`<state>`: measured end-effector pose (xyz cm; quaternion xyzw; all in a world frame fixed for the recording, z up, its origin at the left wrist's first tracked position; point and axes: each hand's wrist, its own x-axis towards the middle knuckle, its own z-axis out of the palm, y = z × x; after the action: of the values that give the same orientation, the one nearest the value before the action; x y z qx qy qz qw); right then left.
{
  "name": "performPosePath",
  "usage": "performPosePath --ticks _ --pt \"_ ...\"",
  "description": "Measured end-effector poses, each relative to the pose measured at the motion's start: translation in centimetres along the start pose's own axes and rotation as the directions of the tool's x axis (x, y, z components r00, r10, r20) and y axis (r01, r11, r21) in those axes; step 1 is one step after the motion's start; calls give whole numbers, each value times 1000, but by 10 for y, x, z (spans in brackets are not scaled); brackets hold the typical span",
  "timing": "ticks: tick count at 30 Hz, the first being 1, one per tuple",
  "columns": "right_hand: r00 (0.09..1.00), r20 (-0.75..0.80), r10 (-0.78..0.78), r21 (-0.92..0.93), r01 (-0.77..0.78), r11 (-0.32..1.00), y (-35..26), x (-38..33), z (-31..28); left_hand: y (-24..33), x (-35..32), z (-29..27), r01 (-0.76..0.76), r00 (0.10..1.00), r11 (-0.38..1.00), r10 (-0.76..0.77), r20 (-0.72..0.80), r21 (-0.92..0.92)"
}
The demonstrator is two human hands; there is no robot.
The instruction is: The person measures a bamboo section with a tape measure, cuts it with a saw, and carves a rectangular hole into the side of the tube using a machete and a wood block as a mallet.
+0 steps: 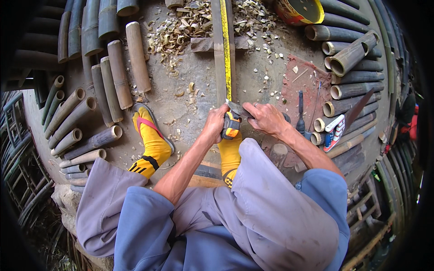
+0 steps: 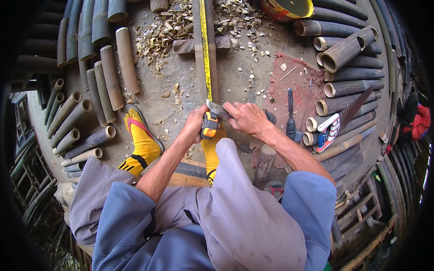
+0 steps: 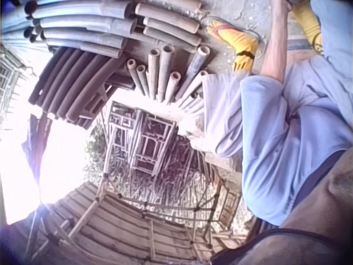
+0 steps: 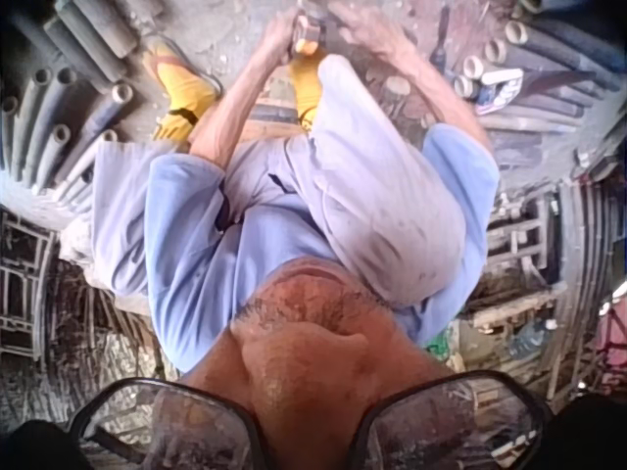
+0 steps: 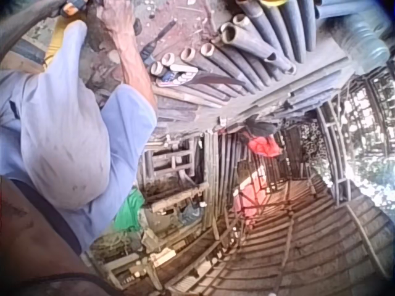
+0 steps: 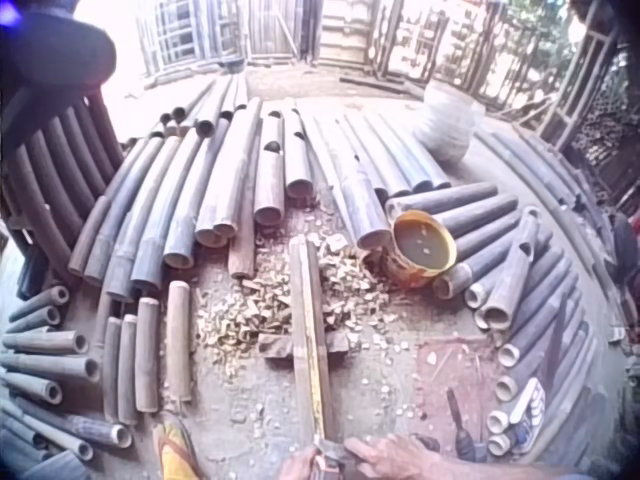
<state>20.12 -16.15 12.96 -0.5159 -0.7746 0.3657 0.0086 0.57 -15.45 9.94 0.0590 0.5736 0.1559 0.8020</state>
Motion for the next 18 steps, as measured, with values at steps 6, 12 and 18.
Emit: performPosePath --ticks 6,12,18 --pt "1000 2 -27 2 27 1000 1 -1 1 -3 3 -3 -18 1000 1000 18 20 15" --pt "1000 17 -11 11 11 1000 1 -1 1 0 1 -1 6 1000 1000 -7 9 28" --pt "1000 19 6 4 -6 1000 0 -1 1 1 2 -1 35 999 999 -35 -6 14"
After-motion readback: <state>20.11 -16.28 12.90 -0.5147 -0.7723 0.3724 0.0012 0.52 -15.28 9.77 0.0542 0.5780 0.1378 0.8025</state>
